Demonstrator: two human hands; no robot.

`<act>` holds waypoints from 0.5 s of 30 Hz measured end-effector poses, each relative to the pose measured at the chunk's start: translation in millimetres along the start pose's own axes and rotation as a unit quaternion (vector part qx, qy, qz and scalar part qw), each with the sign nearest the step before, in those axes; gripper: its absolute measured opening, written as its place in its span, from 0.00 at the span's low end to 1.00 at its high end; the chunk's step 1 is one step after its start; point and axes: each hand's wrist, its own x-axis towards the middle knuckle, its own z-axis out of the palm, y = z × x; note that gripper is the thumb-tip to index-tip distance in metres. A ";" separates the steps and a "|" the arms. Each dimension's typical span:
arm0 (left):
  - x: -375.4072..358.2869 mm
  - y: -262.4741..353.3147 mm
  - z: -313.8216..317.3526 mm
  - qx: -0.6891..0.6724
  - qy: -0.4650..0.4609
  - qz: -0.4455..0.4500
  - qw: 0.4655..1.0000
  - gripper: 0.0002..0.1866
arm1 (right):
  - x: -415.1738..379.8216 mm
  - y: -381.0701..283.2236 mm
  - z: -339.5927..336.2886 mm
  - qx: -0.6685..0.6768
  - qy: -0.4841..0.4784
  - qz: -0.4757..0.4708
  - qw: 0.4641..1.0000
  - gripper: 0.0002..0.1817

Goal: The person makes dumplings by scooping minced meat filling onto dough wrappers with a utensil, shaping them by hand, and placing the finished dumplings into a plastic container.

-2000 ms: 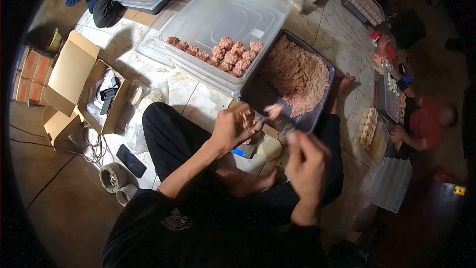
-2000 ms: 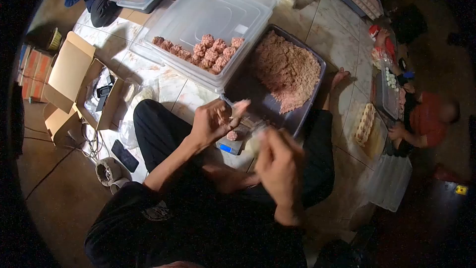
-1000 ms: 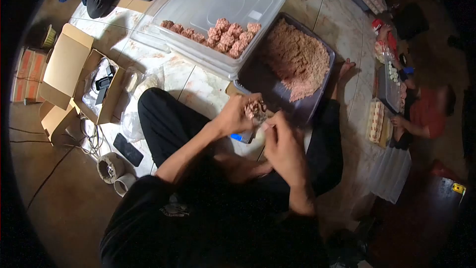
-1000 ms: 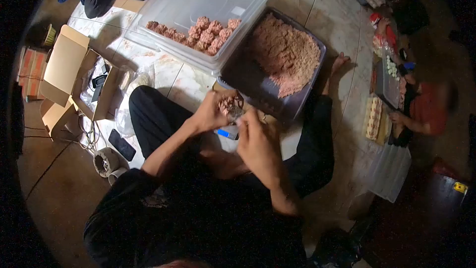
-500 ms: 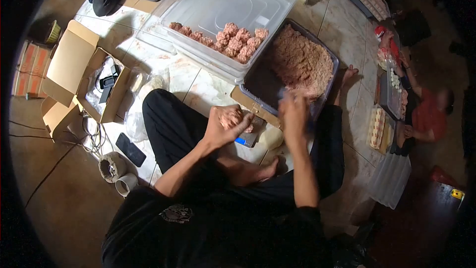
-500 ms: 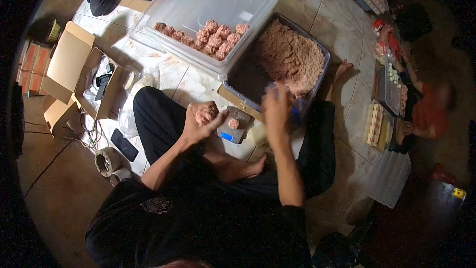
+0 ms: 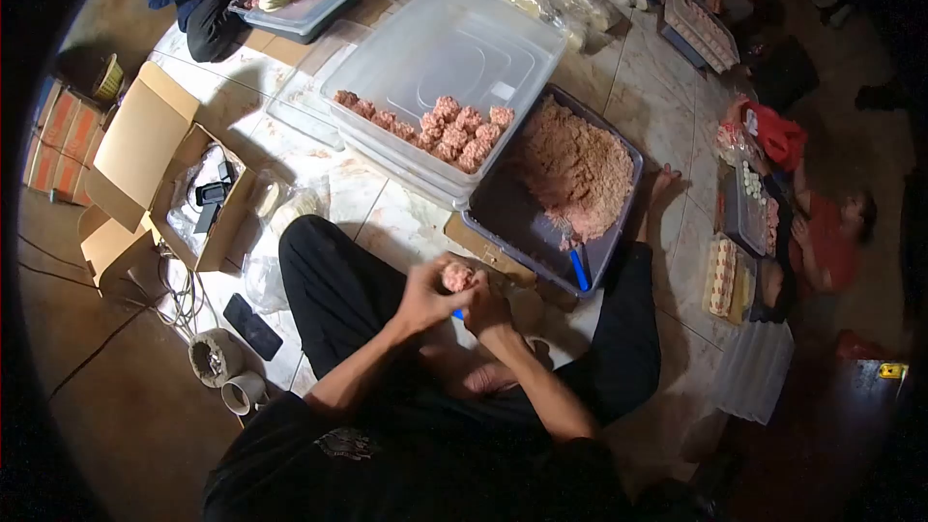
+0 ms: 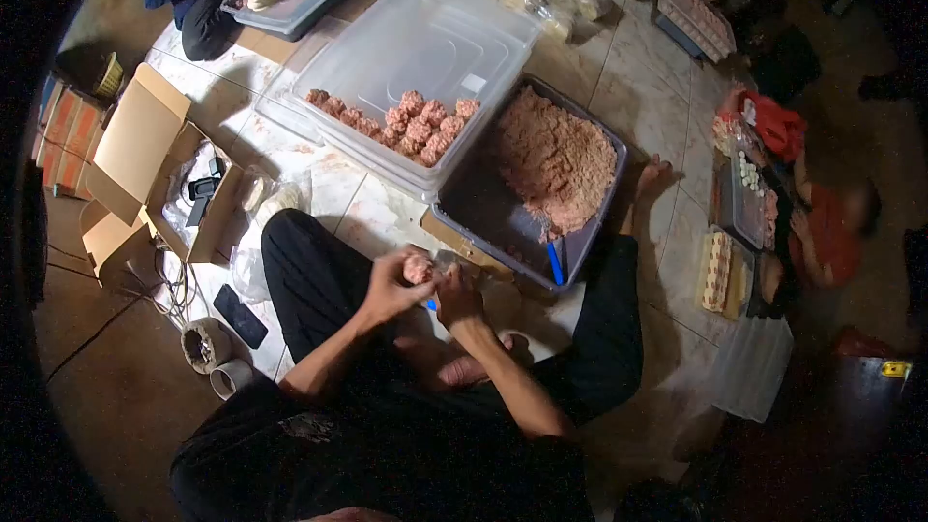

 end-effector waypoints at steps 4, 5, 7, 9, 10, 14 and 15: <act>4.4 -31.1 -5.3 0.023 0.019 -0.074 0.997 0.12 | -28.7 -36.6 -115.3 0.106 0.156 -0.021 0.982 0.14; 0.1 -53.3 2.4 0.030 -0.025 -0.027 0.999 0.12 | -31.2 -33.3 -136.5 0.095 0.195 -0.022 0.976 0.15; -10.0 -102.1 17.8 -0.020 -0.166 -0.112 0.980 0.15 | -35.3 -33.1 -183.8 0.128 0.258 0.051 0.956 0.13; -7.6 -109.3 27.6 0.359 -0.248 0.073 0.897 0.20 | -33.9 -32.9 -214.6 0.024 0.325 0.022 0.945 0.13; -19.4 -147.4 30.4 0.400 -0.265 0.072 0.875 0.35 | -31.8 -41.7 -229.1 0.058 0.286 -0.029 0.956 0.13; -18.6 -93.2 24.2 0.397 -0.139 0.052 0.906 0.50 | 1.7 -88.9 -294.5 0.061 0.162 -0.199 0.964 0.13; -17.3 -87.2 21.9 0.370 -0.118 0.052 0.920 0.48 | 25.0 -95.9 -309.0 0.063 0.167 -0.224 0.958 0.16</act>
